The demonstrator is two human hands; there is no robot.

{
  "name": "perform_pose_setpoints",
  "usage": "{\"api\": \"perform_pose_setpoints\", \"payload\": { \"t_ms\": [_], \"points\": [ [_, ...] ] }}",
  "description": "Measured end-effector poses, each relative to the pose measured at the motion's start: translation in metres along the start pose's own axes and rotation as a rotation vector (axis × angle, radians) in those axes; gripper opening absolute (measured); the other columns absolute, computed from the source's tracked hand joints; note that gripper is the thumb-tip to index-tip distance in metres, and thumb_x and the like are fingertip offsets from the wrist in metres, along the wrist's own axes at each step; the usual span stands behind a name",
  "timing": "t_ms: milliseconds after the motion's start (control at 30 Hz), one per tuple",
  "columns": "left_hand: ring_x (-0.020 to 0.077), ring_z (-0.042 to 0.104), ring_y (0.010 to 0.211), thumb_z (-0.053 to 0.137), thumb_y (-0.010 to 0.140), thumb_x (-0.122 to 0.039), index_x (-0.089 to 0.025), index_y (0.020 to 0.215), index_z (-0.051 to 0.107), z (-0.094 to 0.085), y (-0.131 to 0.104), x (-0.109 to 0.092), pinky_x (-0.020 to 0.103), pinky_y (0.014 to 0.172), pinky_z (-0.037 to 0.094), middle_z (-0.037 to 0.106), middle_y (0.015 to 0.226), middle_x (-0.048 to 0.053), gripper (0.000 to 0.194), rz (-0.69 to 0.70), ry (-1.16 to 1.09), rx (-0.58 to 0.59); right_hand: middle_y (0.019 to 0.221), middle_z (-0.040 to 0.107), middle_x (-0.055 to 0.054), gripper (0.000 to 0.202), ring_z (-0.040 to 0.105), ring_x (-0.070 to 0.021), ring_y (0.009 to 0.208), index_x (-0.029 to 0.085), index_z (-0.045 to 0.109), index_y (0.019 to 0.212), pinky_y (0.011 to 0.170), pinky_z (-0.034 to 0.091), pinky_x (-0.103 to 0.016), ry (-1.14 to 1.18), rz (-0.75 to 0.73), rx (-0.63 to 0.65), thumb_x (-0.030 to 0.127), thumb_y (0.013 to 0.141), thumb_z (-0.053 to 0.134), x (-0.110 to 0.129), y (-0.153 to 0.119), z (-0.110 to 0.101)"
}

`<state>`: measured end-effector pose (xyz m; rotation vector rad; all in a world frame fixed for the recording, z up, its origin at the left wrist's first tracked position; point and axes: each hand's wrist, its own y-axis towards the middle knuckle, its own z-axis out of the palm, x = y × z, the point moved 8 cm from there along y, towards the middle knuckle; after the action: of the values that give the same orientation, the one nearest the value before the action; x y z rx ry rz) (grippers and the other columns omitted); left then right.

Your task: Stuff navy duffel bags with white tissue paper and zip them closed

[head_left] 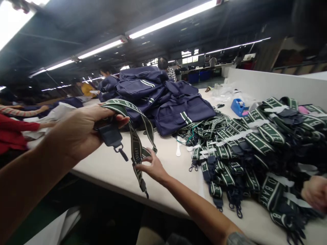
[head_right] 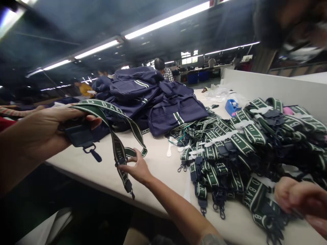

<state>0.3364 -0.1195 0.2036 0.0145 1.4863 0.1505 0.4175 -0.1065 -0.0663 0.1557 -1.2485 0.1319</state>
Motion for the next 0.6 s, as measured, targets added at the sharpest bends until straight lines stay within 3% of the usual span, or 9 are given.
{"api": "perform_pose_setpoints", "payload": {
  "t_ms": [67, 133, 200, 300, 367, 433, 500, 600],
  "points": [
    [0.0134, 0.064, 0.069, 0.051, 0.079, 0.004, -0.005, 0.081, 0.062, 0.005, 0.000, 0.006, 0.022, 0.058, 0.058, 0.064, 0.079, 0.008, 0.014, -0.037, 0.010, -0.004, 0.096, 0.072, -0.004, 0.104, 0.068, -0.0267, 0.103, 0.022, 0.031, 0.142, 0.097, 0.049, -0.047, 0.217, 0.037, 0.050, 0.041, 0.058, 0.089, -0.003, -0.004, 0.003],
    [0.0129, 0.064, 0.071, 0.050, 0.080, 0.004, -0.004, 0.082, 0.063, 0.010, 0.003, 0.010, 0.020, 0.058, 0.057, 0.065, 0.080, 0.009, 0.016, -0.058, 0.004, -0.018, 0.095, 0.073, -0.003, 0.095, 0.070, -0.0238, 0.098, 0.023, 0.036, 0.131, 0.088, 0.053, -0.041, 0.369, 0.028, 0.075, 0.034, 0.054, 0.092, -0.004, -0.011, 0.008],
    [0.0121, 0.064, 0.071, 0.049, 0.080, 0.004, -0.004, 0.082, 0.063, 0.013, 0.010, 0.012, 0.020, 0.060, 0.057, 0.065, 0.080, 0.008, 0.016, -0.056, -0.018, -0.022, 0.092, 0.073, -0.001, 0.085, 0.070, -0.0201, 0.089, 0.024, 0.039, 0.117, 0.079, 0.055, -0.034, 0.429, -0.001, 0.060, 0.030, 0.052, 0.093, -0.005, -0.020, 0.011],
    [0.0089, 0.059, 0.064, 0.055, 0.075, 0.000, -0.006, 0.087, 0.064, 0.007, 0.033, 0.007, 0.017, 0.057, 0.052, 0.063, 0.078, 0.004, 0.017, 0.059, 0.013, 0.047, 0.071, 0.069, 0.005, 0.069, 0.062, -0.0129, 0.055, 0.024, 0.041, 0.101, 0.055, 0.051, -0.025, 0.419, 0.019, 0.015, 0.034, 0.054, 0.091, -0.009, -0.036, 0.005],
    [0.0082, 0.055, 0.059, 0.066, 0.069, -0.010, -0.009, 0.099, 0.066, -0.010, 0.054, 0.004, 0.016, 0.052, 0.046, 0.063, 0.078, 0.001, 0.030, 0.176, 0.244, 0.131, 0.067, 0.067, 0.004, 0.060, 0.051, -0.0084, 0.045, 0.021, 0.046, 0.098, 0.044, 0.042, -0.020, 0.343, 0.066, -0.032, 0.038, 0.059, 0.088, -0.009, -0.050, -0.016],
    [0.0112, 0.056, 0.061, 0.079, 0.058, -0.024, -0.013, 0.111, 0.066, -0.037, 0.078, 0.016, 0.018, 0.053, 0.043, 0.066, 0.079, -0.001, 0.056, 0.204, 0.701, 0.231, 0.070, 0.068, 0.002, 0.055, 0.047, -0.0062, 0.046, 0.018, 0.052, 0.102, 0.041, 0.034, -0.016, 0.230, 0.124, -0.103, 0.039, 0.063, 0.085, -0.005, -0.068, -0.050],
    [0.0180, 0.062, 0.071, 0.084, 0.045, -0.034, -0.015, 0.115, 0.066, -0.075, 0.098, 0.049, 0.022, 0.061, 0.045, 0.069, 0.081, -0.002, 0.074, 0.095, 1.212, 0.348, 0.070, 0.067, 0.002, 0.059, 0.044, -0.0050, 0.046, 0.017, 0.055, 0.113, 0.040, 0.028, -0.015, 0.101, 0.190, -0.162, 0.037, 0.066, 0.084, 0.002, -0.087, -0.088],
    [0.0229, 0.064, 0.082, 0.073, 0.054, -0.033, -0.017, 0.117, 0.066, -0.124, 0.103, 0.104, 0.026, 0.074, 0.046, 0.072, 0.084, -0.002, 0.066, -0.019, 1.541, 0.552, 0.070, 0.067, 0.002, 0.069, 0.051, -0.0080, 0.051, 0.016, 0.056, 0.125, 0.045, 0.034, -0.017, -0.142, 0.250, -0.163, 0.035, 0.065, 0.085, 0.018, -0.115, -0.132]
  ]
}}
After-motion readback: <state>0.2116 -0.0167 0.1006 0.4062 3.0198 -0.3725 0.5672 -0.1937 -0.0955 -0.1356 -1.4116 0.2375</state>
